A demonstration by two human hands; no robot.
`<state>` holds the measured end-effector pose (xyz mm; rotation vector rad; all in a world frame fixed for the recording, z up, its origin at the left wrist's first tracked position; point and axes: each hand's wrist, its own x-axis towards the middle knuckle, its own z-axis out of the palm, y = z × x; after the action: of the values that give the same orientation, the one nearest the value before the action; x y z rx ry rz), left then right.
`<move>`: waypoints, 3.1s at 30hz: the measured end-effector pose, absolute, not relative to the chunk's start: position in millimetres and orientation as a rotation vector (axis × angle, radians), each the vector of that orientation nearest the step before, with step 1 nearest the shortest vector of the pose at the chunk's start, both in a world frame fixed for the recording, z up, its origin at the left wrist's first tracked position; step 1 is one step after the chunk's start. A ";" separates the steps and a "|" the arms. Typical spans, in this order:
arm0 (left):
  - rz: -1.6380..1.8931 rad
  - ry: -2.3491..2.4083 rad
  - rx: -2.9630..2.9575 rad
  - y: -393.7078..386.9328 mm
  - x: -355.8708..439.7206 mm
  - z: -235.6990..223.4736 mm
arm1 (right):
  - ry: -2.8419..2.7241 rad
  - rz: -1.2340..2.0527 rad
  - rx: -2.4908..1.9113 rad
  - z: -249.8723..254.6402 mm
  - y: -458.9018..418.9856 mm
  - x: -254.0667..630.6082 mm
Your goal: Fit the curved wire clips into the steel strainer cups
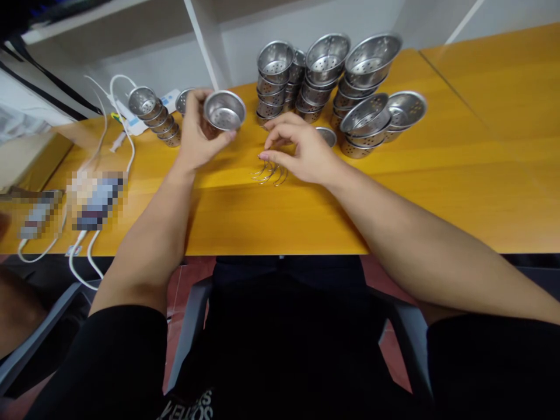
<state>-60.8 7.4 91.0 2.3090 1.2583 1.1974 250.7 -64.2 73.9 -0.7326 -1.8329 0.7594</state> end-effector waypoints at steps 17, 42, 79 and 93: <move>1.711 1.789 2.097 71.3 -100.8 62.7 | -2.100 0.601 -0.817 63.6 -62.2 255.8; 1.599 2.055 2.344 41.8 -87.0 94.2 | -2.109 0.627 -0.788 64.5 -61.5 256.4; 0.933 1.473 2.227 63.9 -95.6 25.2 | -2.252 0.122 -1.236 88.7 -56.8 289.4; 0.791 1.312 2.381 28.2 -70.5 45.1 | -2.237 0.008 -1.527 64.6 -40.1 294.3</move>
<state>-70.5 28.2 45.1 2.3807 1.3123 0.7907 294.3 -40.1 64.6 -1.5267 -2.2373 0.0078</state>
